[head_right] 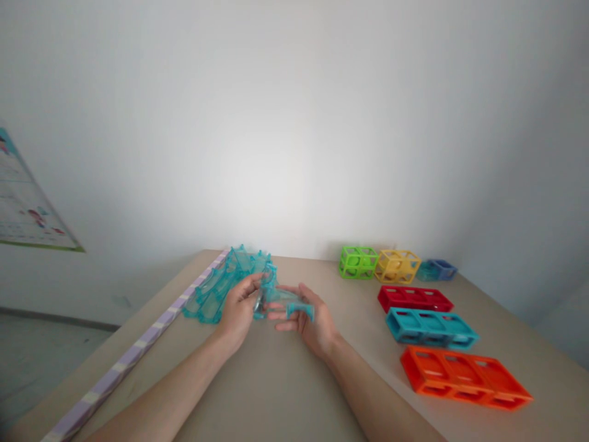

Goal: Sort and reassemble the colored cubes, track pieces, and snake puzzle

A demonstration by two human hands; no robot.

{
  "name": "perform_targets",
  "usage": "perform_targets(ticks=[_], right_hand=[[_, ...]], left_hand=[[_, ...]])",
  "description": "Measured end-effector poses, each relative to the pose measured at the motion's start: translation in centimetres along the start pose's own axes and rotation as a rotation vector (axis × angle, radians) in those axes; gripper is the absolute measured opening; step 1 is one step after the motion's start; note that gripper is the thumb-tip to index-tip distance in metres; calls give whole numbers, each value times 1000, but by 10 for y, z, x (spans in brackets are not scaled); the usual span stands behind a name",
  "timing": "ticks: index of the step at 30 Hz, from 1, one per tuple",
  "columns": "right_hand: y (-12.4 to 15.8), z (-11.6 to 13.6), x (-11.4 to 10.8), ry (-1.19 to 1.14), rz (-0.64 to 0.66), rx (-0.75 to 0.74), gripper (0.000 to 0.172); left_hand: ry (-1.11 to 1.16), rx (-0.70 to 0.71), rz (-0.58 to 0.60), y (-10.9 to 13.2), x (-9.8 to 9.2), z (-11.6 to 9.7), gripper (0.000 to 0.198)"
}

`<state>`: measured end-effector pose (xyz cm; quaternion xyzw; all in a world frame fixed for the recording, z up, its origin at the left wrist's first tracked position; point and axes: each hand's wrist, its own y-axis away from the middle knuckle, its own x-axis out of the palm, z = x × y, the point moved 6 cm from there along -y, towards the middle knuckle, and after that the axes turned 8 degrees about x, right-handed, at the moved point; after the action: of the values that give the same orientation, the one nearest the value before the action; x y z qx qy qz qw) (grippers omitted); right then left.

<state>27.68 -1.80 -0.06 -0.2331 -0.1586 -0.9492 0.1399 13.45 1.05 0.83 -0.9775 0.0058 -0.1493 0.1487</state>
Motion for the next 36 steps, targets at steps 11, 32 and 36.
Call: perform_targets(ticks=[11, 32, 36], right_hand=[[2, 1, 4, 170, 31, -42, 58], [-9, 6, -27, 35, -285, -285, 20], [-7, 5, -15, 28, -163, -277, 32]], left_hand=[[316, -155, -26, 3, 5, -5, 29], [189, -374, 423, 28, 34, 9, 48], [371, -514, 258, 23, 26, 13, 53]])
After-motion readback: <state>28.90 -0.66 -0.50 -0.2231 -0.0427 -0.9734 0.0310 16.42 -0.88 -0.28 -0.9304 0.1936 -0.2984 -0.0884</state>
